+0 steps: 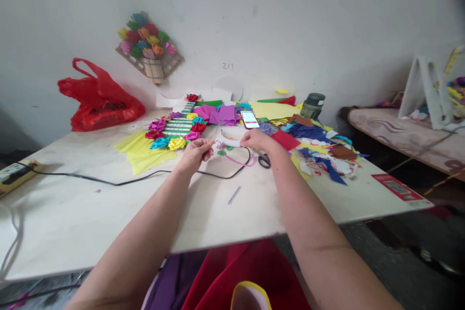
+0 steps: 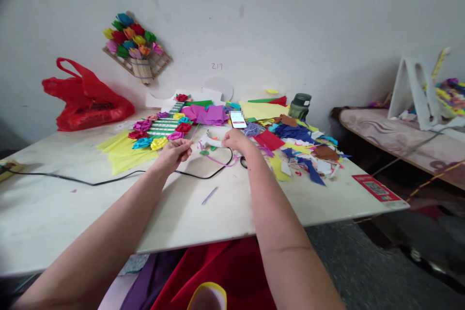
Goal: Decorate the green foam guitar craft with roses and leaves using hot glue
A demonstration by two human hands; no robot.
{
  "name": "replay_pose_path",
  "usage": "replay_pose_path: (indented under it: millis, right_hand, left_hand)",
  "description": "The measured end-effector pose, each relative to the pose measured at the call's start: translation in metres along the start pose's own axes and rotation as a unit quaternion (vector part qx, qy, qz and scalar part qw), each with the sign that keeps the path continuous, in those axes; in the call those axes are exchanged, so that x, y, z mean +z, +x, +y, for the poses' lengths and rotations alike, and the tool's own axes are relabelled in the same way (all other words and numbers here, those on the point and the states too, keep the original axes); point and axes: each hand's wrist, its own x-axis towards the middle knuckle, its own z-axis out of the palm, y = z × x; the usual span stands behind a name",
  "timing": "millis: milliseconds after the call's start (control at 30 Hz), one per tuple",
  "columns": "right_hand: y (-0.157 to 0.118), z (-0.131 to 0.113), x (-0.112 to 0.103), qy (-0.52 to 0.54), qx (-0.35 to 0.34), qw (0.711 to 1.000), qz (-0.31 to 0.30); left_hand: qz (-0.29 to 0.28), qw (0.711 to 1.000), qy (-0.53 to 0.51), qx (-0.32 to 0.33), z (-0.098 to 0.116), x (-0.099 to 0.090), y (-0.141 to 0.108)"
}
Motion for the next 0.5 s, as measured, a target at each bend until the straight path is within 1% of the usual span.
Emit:
replay_pose_path:
  millis: [67, 100, 133, 233, 300, 367, 400, 433, 467, 500]
  right_hand:
    - [0.0, -0.002, 0.004, -0.082, 0.01, 0.995, -0.054]
    - [0.0, -0.004, 0.009, -0.105, 0.006, 0.991, -0.082]
    - [0.001, -0.006, 0.015, -0.116, 0.005, 0.989, -0.09]
    - [0.004, -0.013, 0.038, -0.143, -0.001, 0.987, -0.069]
    - [0.005, -0.014, 0.047, -0.12, -0.002, 0.992, -0.04]
    - [0.005, -0.011, 0.044, -0.056, 0.007, 0.998, -0.034]
    - [0.005, -0.008, 0.039, 0.002, 0.014, 1.0, -0.023]
    - [0.005, -0.004, 0.031, 0.022, 0.015, 1.0, -0.01]
    - [0.005, -0.001, 0.021, 0.037, 0.023, 0.999, 0.012]
    - [0.005, 0.003, 0.01, 0.082, 0.04, 0.994, 0.068]
  left_hand:
    - [-0.003, 1.0, -0.001, 0.003, -0.002, 0.001, 0.001]
    - [-0.004, 1.0, -0.002, 0.003, -0.003, 0.002, 0.001]
    - [-0.005, 1.0, -0.002, 0.002, -0.003, 0.003, 0.001]
    - [-0.005, 1.0, 0.002, -0.002, -0.001, 0.007, 0.0]
    - [-0.004, 1.0, 0.005, -0.004, 0.0, 0.008, -0.001]
    - [0.001, 1.0, 0.003, -0.007, 0.0, 0.007, -0.002]
    - [0.006, 1.0, 0.002, -0.009, 0.0, 0.006, -0.002]
    - [0.013, 1.0, 0.001, -0.012, 0.0, 0.006, -0.002]
    - [0.02, 1.0, 0.0, -0.015, -0.001, 0.005, -0.001]
    - [0.027, 0.999, 0.0, -0.017, -0.001, 0.004, -0.001]
